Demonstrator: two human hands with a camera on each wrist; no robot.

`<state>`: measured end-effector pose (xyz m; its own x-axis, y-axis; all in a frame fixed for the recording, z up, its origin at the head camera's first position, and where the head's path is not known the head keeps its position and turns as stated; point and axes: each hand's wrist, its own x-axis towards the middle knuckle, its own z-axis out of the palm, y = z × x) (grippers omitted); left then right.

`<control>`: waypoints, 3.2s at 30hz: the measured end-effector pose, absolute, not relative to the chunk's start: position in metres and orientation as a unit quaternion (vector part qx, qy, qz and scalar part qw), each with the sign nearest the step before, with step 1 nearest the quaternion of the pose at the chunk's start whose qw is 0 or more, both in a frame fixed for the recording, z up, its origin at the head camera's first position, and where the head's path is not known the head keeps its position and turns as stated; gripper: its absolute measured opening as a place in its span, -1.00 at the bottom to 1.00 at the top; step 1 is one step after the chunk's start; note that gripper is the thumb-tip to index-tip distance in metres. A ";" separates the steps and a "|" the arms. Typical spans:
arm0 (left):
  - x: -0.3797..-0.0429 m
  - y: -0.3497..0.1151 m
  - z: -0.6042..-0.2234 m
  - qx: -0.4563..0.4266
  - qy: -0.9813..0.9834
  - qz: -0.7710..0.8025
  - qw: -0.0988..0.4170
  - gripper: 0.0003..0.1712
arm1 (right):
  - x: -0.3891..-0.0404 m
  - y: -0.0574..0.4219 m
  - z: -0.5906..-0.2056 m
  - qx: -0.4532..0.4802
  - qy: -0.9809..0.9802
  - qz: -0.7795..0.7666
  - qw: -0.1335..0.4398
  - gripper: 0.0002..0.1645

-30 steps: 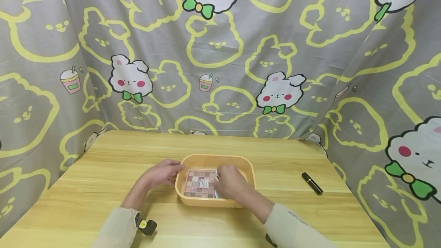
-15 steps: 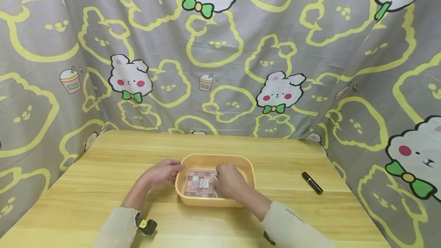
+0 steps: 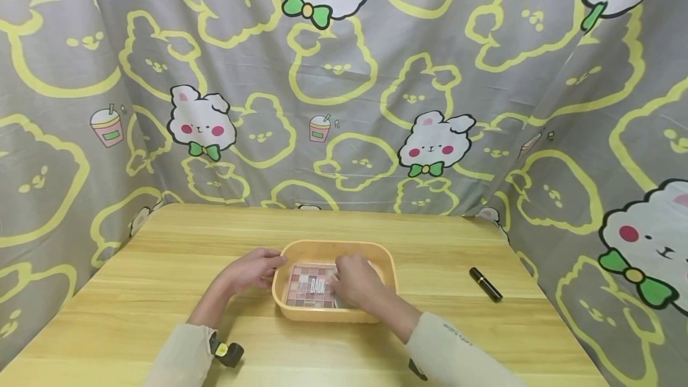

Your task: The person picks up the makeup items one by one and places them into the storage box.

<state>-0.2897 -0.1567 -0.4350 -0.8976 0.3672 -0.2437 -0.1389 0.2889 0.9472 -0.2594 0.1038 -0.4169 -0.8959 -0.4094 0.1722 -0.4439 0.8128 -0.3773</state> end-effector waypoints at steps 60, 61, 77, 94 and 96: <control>-0.288 -0.158 -0.435 0.078 0.774 0.589 0.216 -0.46 | -0.261 0.106 -0.411 0.187 -0.961 0.200 0.034 -0.70; -0.288 -0.158 -0.435 0.078 0.775 0.589 0.215 -0.46 | -0.261 0.106 -0.411 0.187 -0.961 0.199 0.039 -0.70; -0.287 -0.160 -0.434 0.082 0.774 0.589 0.218 -0.43 | -0.266 0.119 -0.406 0.195 -0.950 0.211 0.125 -0.75; -0.288 -0.158 -0.434 0.086 0.774 0.587 0.222 -0.42 | -0.268 0.139 -0.393 0.132 -0.963 0.209 0.109 -0.87; -0.288 -0.158 -0.434 0.083 0.775 0.586 0.220 -0.42 | -0.269 0.143 -0.392 0.131 -0.964 0.202 0.115 -0.86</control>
